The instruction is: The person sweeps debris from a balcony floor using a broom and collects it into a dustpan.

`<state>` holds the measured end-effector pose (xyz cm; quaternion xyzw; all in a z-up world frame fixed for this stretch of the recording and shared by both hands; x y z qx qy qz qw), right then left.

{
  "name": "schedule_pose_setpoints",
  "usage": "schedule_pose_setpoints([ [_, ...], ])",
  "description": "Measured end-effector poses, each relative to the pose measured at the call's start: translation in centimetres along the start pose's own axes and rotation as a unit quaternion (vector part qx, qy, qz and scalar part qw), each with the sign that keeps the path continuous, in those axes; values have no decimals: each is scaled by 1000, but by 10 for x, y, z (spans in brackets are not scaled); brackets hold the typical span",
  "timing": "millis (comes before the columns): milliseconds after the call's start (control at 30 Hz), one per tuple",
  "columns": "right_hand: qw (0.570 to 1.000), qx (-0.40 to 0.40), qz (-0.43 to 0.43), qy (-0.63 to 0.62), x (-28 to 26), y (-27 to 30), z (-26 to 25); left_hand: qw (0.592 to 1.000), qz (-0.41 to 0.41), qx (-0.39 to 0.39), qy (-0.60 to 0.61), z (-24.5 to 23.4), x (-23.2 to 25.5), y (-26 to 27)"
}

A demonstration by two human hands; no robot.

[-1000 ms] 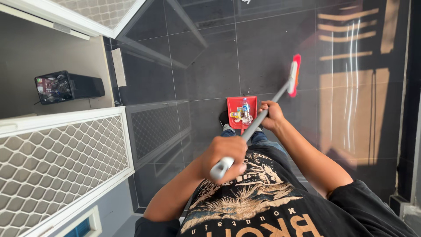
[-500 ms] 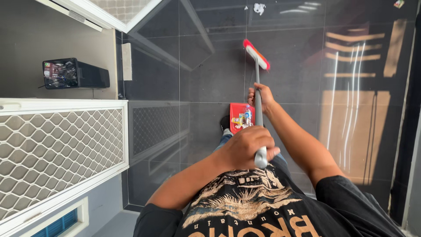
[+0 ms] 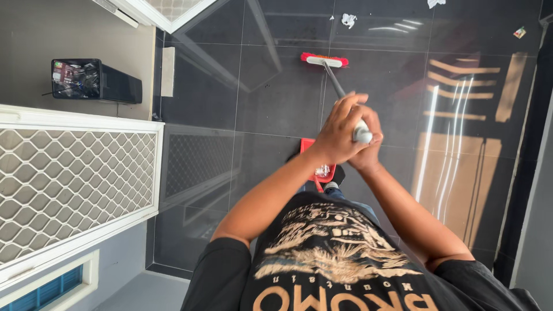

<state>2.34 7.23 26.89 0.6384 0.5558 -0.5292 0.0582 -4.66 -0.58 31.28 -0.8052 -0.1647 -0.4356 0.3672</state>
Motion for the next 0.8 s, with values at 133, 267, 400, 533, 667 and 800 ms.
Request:
schedule_pose_setpoints([
  [133,997,4,78,-11,-3,-22,-16,947,-59,-142,283,-13,-63,-10],
  [267,1000,-18,3,-7,-15,-32,-22,959,-180,-199,95,11,-146,-12],
  [400,996,-48,75,-28,0,-24,-24,957,-183,-224,10,73,-221,-1],
  [533,992,-44,117,20,-1,1,-28,961,-154,-228,10,117,-261,32],
  [667,991,-52,119,37,-34,25,-44,982,-20,-184,23,133,-229,82],
  [800,985,-102,136,28,-83,38,-77,959,-15,-246,141,150,-183,124],
])
Point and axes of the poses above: each hand's wrist, its own y-axis away from the middle knuckle, its own z-axis out of the palm, x = y × z, the point moved 6 cm from there along -y, towards the middle knuckle, and after that the axes turned 8 degrees about y, right-handed, at the moved point
